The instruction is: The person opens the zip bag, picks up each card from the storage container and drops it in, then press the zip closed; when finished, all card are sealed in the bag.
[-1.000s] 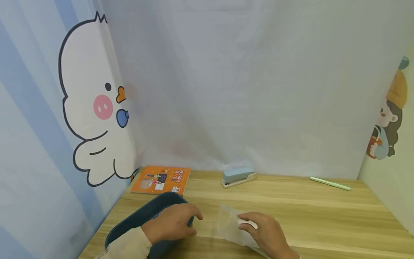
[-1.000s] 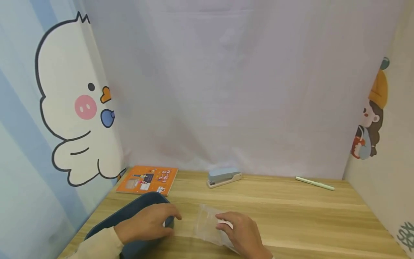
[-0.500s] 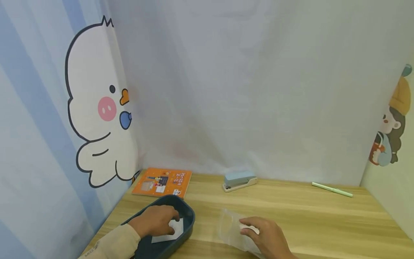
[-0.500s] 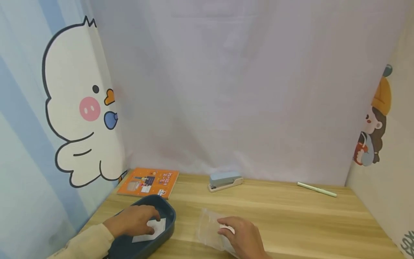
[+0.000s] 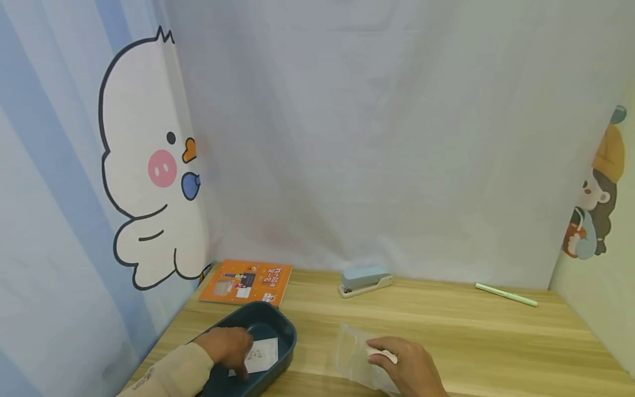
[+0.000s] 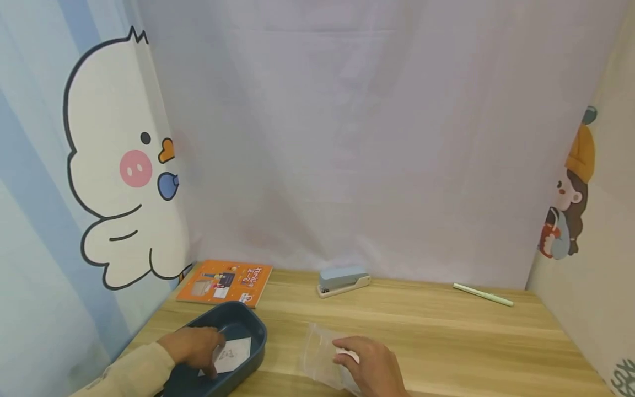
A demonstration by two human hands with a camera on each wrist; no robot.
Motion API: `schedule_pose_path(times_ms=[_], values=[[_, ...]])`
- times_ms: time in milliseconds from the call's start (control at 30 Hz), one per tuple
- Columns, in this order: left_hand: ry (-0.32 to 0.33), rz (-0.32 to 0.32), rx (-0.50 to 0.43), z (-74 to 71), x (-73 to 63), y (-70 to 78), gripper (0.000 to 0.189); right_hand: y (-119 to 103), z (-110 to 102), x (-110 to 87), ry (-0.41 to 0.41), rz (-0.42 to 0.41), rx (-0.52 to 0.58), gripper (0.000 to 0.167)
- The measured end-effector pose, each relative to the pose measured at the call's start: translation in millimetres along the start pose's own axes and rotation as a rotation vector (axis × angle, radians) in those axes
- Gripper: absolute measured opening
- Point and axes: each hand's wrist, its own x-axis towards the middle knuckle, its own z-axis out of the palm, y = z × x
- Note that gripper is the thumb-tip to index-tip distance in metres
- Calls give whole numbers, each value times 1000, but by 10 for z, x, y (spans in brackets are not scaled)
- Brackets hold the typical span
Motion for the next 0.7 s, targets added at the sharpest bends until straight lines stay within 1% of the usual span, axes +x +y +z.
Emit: schedule_pose_path(times_ms=[67, 200, 300, 433, 533, 700], values=[[22, -6, 6, 26, 7, -1, 49, -4, 8, -4, 1, -2, -1, 24], [68, 11, 17, 68, 36, -4, 55, 0, 8, -10, 7, 1, -3, 23], [72, 15, 38, 79, 74, -12, 55, 8, 6, -13, 11, 1, -5, 23], [96, 21, 46, 104, 131, -45, 61, 6, 5, -16, 8, 7, -5, 24], [114, 4, 6, 119, 186, -96, 67, 4, 1, -17, -1, 15, -2, 24], [70, -38, -95, 115, 253, -160, 73, 9, -12, -22, 2, 17, -12, 24]])
